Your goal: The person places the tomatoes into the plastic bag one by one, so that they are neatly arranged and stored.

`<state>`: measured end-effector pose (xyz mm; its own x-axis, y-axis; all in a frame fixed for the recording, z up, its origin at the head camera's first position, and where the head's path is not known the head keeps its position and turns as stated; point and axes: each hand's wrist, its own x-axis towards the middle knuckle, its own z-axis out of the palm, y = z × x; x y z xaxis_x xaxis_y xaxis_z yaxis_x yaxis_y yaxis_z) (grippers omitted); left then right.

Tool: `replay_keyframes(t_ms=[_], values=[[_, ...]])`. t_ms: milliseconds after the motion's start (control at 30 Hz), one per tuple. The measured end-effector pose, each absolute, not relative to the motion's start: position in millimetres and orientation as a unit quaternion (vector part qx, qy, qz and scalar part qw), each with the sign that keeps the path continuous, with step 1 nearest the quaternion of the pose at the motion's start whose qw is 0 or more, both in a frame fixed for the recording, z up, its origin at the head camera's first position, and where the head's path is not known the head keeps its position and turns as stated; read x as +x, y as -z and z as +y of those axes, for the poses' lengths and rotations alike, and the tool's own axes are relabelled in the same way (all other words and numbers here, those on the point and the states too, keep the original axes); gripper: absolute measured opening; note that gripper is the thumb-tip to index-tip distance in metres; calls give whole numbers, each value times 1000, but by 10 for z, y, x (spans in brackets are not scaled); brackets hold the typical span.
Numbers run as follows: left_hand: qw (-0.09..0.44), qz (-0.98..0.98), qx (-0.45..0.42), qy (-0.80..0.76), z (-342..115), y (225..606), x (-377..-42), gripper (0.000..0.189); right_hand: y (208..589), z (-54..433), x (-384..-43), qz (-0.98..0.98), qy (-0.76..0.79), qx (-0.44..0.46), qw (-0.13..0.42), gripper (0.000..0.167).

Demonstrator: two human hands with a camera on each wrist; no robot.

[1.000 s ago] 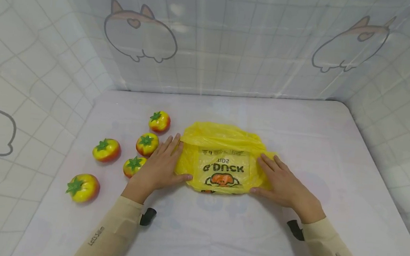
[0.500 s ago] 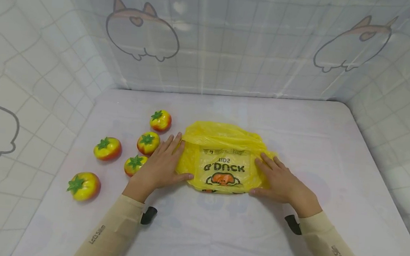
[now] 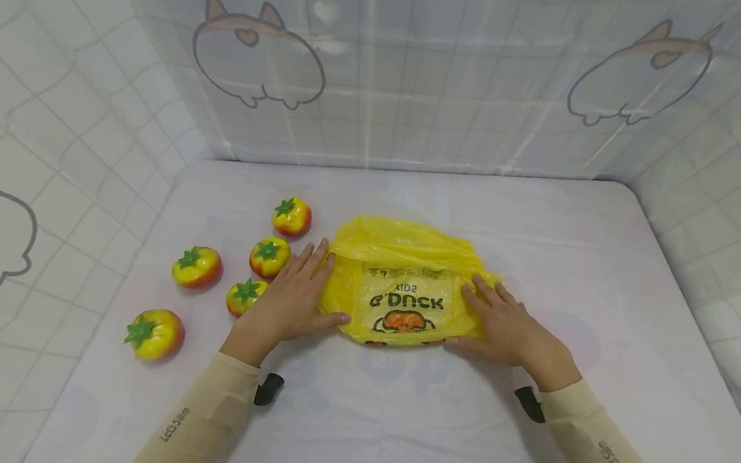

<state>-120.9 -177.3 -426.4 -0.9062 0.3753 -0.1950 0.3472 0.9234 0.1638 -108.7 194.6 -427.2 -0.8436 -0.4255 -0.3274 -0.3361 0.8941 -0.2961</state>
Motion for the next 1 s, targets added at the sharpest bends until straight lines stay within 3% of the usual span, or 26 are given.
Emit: replay_keyframes(t_ms=[400,600,1000], values=[[113,974,182,-66,-1785,4280,-1200,113,4238,1966,-1149,944,138,-196,225,81],[110,973,190,-72,-1785,4241,-1203,112,4257,1958,-1124,948,121,-212,206,90],[101,974,174,-100,-2034,4074,-1140,105,4271,1929,-1082,953,109,-210,191,94]])
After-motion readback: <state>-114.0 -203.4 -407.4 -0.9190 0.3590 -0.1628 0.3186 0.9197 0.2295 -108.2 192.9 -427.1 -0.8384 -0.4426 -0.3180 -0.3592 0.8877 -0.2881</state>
